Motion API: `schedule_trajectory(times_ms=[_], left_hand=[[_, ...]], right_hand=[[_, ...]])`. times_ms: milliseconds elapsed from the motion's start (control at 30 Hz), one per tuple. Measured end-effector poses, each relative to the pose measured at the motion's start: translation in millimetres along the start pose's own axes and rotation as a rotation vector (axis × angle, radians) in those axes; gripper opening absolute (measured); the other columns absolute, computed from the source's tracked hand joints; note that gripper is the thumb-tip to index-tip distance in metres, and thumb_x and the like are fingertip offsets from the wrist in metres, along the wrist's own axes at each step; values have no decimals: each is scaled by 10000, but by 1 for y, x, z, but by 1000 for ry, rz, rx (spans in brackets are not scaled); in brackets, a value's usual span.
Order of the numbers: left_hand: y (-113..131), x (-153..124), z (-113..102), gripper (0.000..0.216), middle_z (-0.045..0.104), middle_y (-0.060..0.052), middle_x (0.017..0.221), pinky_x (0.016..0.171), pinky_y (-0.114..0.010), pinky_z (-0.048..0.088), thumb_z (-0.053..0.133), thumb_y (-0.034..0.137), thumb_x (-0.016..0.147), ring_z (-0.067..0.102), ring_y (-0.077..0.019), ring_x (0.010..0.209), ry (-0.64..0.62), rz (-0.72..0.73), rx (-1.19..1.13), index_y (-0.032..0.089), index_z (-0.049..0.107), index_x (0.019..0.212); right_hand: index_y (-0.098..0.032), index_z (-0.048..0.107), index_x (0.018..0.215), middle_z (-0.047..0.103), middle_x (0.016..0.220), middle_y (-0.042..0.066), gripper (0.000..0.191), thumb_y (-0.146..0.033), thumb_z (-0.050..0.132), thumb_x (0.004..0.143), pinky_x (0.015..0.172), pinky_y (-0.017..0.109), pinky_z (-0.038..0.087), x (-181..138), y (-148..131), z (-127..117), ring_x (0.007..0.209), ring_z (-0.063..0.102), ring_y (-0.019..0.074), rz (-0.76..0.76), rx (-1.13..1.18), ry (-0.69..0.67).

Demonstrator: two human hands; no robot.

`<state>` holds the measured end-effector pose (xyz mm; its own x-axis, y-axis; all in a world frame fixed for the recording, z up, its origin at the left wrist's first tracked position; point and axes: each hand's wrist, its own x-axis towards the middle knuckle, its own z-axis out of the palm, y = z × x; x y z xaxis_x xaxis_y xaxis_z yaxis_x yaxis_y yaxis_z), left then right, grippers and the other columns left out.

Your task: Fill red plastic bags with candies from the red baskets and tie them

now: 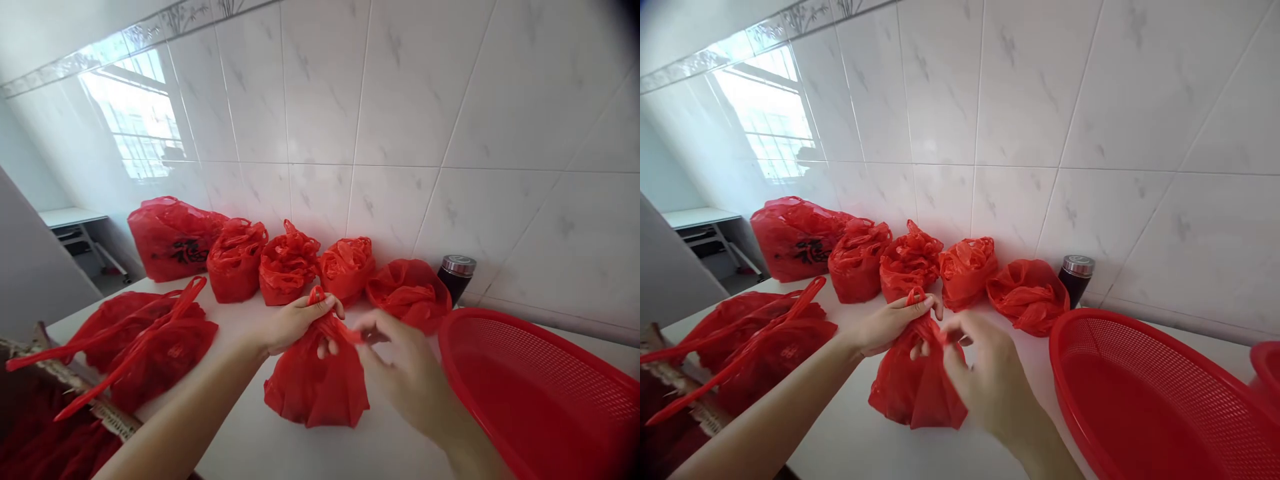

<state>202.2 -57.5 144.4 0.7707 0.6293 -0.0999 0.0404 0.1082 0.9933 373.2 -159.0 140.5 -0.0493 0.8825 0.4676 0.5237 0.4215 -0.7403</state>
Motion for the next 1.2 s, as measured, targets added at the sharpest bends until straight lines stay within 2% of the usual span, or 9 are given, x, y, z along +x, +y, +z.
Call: schedule_trajectory(times_ms=[100, 233, 400, 500, 567, 700, 833, 1000, 1200], left_hand=[[6, -11, -3, 309, 666, -40, 700, 585, -249, 454, 516, 431, 889, 584, -124, 568, -122, 80, 101, 160, 663, 891], [3, -21, 8, 182, 629, 7, 696, 591, -233, 430, 568, 210, 813, 533, -110, 601, -143, 157, 488, 195, 725, 904], [-25, -12, 24, 237, 652, -11, 751, 597, -253, 413, 485, 14, 649, 539, -134, 641, 169, 386, 939, 194, 624, 714], [-41, -4, 26, 288, 644, -64, 959, 634, -271, 436, 476, 22, 651, 572, -156, 723, 338, 474, 1040, 189, 585, 860], [-47, 0, 25, 387, 614, -92, 1099, 680, -280, 463, 480, 30, 655, 601, -177, 822, 377, 519, 1050, 191, 565, 997], [-55, -3, 17, 518, 662, -75, 1085, 804, -305, 463, 445, 14, 701, 620, -201, 944, 284, 424, 1007, 209, 547, 1169], [-70, -27, 1, 241, 688, -32, 842, 716, -283, 448, 409, 100, 825, 617, -179, 762, 324, 221, 936, 218, 614, 869], [-91, -65, -13, 278, 650, -7, 715, 689, -275, 429, 385, 254, 916, 579, -171, 681, 347, 44, 797, 227, 578, 717], [-118, -29, -7, 355, 618, -38, 896, 797, -294, 456, 300, 438, 956, 582, -189, 858, 717, 126, 704, 225, 549, 818]], right_hand=[[-267, 613, 881, 628, 896, 9, 139, -151, 565, 821, 848, 328, 473, -10, -4, -4, 897, 582, 182, -192, -45, -144], [-313, 563, 1181, 582, 1185, 40, 289, -377, 523, 902, 990, 373, 424, -1, 28, 9, 1154, 520, 215, 15, 219, -87], [-261, 557, 1241, 626, 1133, 65, 440, -536, 441, 917, 875, 372, 492, 9, 59, 34, 1042, 593, 237, 331, 459, -157], [-277, 560, 1226, 655, 990, 40, 440, -551, 485, 891, 694, 340, 519, 3, 61, 36, 798, 632, 211, 415, 682, -282], [-265, 607, 1109, 648, 916, 21, 365, -535, 525, 878, 697, 323, 506, -1, 61, 36, 769, 619, 197, 405, 752, -291], [-227, 578, 822, 584, 770, -11, 282, -502, 550, 877, 663, 269, 466, -7, 66, 41, 714, 559, 160, 324, 647, -137], [-224, 477, 719, 551, 682, -18, 336, -509, 507, 894, 653, 275, 471, -8, 94, 40, 651, 544, 156, 404, 562, 104], [-237, 445, 737, 601, 714, 13, 343, -551, 490, 867, 695, 344, 508, -8, 149, 37, 700, 615, 204, 506, 417, 339], [-245, 413, 910, 653, 824, 27, 311, -520, 276, 955, 666, 317, 453, -11, 149, 77, 742, 635, 212, 460, -90, 347]])
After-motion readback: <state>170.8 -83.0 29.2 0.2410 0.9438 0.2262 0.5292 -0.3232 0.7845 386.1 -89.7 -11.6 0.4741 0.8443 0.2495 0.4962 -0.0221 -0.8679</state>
